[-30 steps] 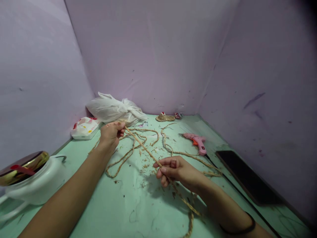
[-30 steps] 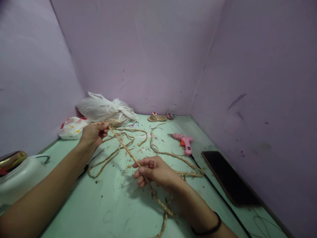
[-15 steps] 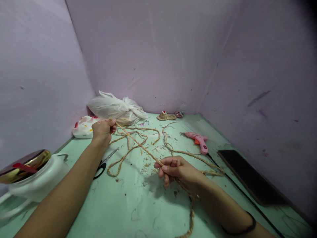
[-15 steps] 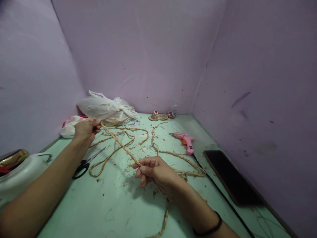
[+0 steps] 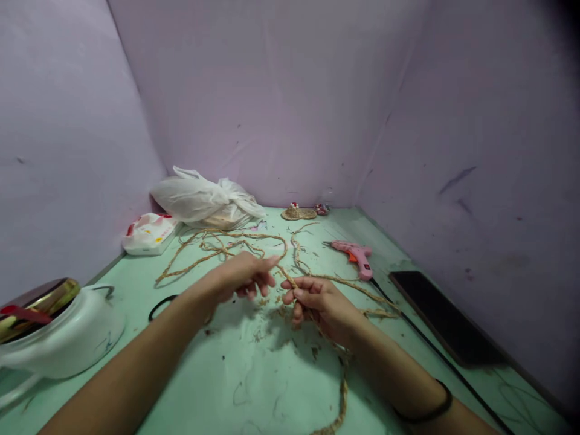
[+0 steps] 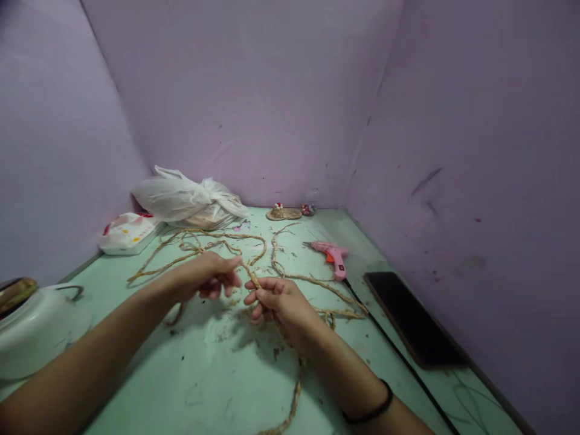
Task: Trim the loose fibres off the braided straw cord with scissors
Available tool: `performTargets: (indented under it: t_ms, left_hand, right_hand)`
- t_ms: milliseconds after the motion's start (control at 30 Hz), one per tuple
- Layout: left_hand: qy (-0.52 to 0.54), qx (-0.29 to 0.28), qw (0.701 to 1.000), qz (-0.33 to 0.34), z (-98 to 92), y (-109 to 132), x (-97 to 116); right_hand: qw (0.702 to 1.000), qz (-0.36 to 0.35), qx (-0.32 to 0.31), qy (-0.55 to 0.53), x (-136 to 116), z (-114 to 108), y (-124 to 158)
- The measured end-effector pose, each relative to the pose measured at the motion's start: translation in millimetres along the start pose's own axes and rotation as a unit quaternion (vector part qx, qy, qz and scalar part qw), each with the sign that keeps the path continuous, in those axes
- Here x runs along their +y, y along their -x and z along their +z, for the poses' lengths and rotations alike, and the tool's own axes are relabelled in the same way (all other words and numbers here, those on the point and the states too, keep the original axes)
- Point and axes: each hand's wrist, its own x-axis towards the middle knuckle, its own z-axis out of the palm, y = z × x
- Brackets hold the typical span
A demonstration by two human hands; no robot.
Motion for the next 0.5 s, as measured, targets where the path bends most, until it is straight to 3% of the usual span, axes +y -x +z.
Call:
performTargets:
  t_ms: [67,133,267,500]
  left_hand:
    - [0.037,-0.016,0.999,0.015,19.4,2.2,-3.0]
    - [0.078,0.031,0.995,0.061,25.9,-1.2,-5.4]
    - [0.107,0.109,0.981,0.117,11.6,-12.4,-3.7]
    - [0.125,0.165,0.965,0.162,-11.0,-19.8,2.3]
  right_hand:
    - [1.0,0.013,-0.009,-0.002,-0.1,2.2,1.6]
    - [0.999,0.037,-0.023,0.001,-0.6,3.1,2.9]
    - [0.997,0.058,-0.046,0.019,-1.9,1.0,3.5]
    - [0.997,0.05,-0.039,0.046,-5.9,-0.3,4.4]
